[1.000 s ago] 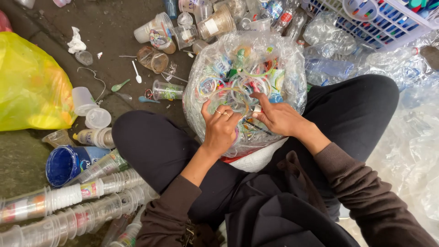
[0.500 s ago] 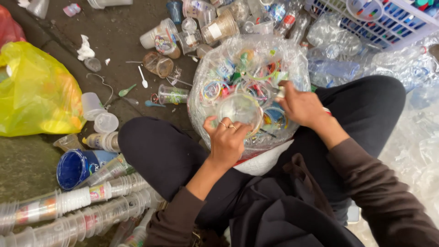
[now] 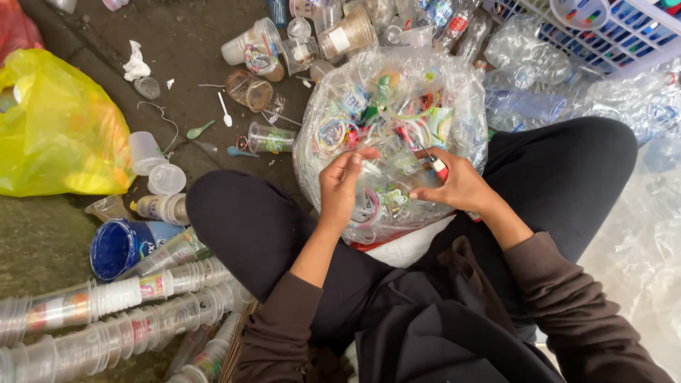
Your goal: Sorting plastic cups and using a utility knife to remove rings for recycling.
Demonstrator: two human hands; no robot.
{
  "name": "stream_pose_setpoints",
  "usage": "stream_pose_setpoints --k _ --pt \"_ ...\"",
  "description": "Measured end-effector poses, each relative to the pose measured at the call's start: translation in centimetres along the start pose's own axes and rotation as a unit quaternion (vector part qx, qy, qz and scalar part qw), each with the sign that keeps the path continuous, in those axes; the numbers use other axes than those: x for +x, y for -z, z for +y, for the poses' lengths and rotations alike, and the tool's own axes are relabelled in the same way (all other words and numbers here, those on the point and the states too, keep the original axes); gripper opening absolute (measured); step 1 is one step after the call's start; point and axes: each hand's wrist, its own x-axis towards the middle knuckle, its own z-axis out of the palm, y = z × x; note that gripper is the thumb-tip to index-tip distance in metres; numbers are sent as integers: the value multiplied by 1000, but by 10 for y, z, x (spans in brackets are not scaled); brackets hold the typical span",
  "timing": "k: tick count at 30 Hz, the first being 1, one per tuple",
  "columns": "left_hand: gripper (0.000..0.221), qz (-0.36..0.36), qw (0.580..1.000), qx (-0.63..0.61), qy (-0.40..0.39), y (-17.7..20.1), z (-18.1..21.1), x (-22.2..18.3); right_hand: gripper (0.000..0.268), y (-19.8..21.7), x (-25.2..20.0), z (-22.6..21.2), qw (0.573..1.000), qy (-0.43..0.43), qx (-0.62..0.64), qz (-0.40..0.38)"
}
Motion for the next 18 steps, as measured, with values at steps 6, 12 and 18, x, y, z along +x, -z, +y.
stream_pose_setpoints --k 6,12,18 --pt "20 76 997 -18 14 14 -9 21 72 20 -12 -34 992 -27 -120 -22" --pt "13 34 960 247 -126 16 -6 24 59 6 -10 -24 969 34 -238 52" --pt "7 -3 873 467 -139 16 -31 16 57 -6 -6 -28 986 -76 -144 21"
